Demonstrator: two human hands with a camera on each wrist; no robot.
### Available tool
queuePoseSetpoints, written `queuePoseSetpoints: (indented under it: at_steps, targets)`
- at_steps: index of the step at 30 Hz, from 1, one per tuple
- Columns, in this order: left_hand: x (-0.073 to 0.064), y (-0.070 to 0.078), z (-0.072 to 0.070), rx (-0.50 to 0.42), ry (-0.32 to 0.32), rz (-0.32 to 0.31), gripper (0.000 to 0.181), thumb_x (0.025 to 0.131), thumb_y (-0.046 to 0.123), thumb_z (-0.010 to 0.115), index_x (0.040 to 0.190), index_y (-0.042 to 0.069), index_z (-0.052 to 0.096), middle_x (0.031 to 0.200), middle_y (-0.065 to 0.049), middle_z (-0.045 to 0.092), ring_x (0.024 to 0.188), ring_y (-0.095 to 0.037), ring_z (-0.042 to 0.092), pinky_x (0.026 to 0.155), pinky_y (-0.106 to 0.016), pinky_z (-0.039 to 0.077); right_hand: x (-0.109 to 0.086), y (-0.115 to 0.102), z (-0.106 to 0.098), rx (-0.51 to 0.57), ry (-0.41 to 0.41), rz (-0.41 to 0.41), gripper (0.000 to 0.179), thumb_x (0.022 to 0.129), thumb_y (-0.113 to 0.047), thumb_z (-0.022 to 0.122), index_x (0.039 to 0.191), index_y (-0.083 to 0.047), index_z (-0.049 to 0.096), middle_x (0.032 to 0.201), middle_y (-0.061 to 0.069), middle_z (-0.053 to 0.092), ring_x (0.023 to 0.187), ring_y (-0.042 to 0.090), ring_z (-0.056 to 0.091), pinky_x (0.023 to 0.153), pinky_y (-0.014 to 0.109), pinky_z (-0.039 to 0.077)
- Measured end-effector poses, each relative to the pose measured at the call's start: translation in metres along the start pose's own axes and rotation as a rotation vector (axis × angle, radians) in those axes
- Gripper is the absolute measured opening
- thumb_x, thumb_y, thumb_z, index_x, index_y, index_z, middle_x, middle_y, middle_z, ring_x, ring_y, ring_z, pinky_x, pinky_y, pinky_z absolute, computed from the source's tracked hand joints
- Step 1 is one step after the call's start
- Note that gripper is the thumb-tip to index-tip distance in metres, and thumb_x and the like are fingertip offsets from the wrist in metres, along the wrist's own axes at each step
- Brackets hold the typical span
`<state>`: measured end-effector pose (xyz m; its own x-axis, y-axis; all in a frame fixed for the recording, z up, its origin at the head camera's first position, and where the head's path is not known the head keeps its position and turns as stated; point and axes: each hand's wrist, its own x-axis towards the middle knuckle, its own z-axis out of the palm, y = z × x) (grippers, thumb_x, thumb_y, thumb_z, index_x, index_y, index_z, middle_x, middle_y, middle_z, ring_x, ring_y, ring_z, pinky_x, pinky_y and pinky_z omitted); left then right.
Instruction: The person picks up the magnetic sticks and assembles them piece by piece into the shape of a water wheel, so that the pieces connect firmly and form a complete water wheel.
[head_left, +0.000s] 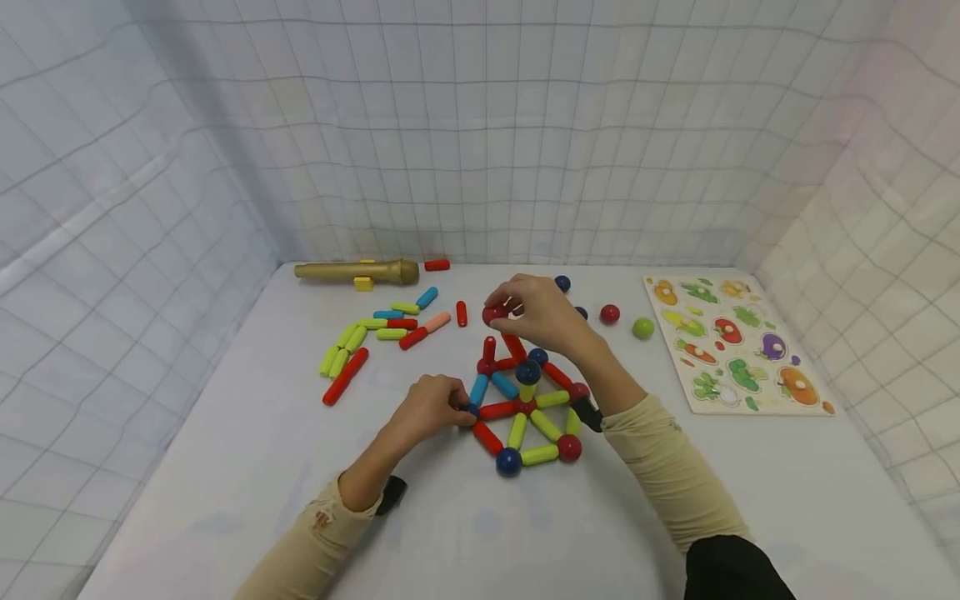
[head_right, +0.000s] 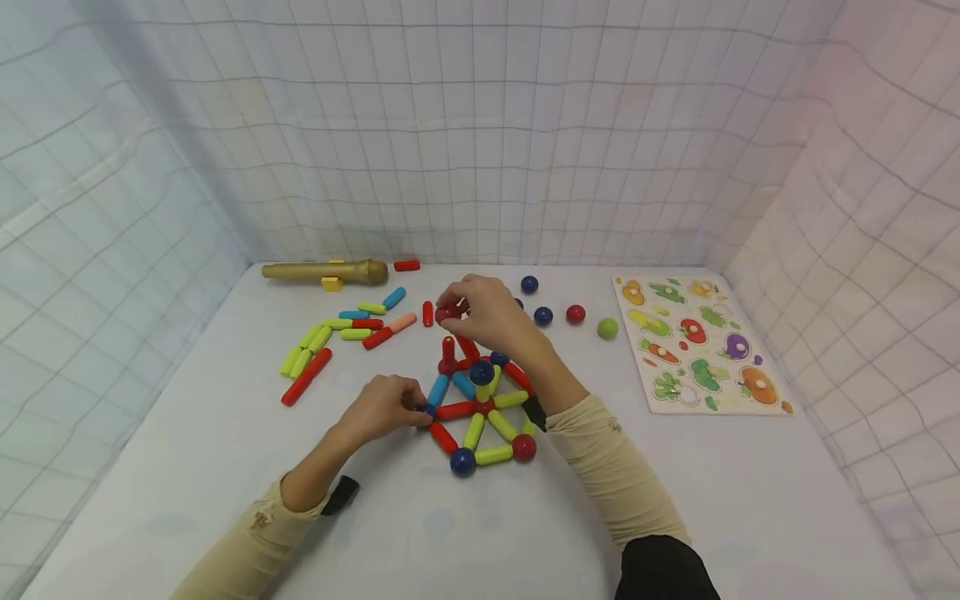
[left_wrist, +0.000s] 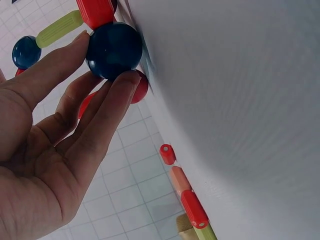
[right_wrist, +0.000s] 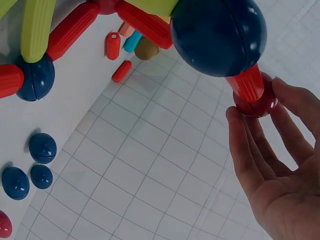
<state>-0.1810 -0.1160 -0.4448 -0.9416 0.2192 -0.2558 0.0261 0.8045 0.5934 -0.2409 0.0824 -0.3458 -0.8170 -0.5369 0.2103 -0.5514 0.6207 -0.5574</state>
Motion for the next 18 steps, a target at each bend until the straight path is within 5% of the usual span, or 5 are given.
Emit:
queuePoseSetpoints:
  at_steps: [18]
  targets:
    - [0.000, -0.002, 0.000, 0.020, 0.001, 0.021, 0.018, 0.079, 0.020, 0.081, 0.089, 0.009, 0.071, 0.074, 0.001, 0.066, 0.069, -0.014, 0.055, 0.062, -0.022, 0.048, 0.030, 0.006, 0.020, -0.052, -0.235, 0.191, 0.027, 0.090, -0.018, 0.067, 0.114, -0.009, 0.071, 0.108, 0.008, 0.072, 0.091, 0.020, 0.067, 0.074, 0.027, 0.057]
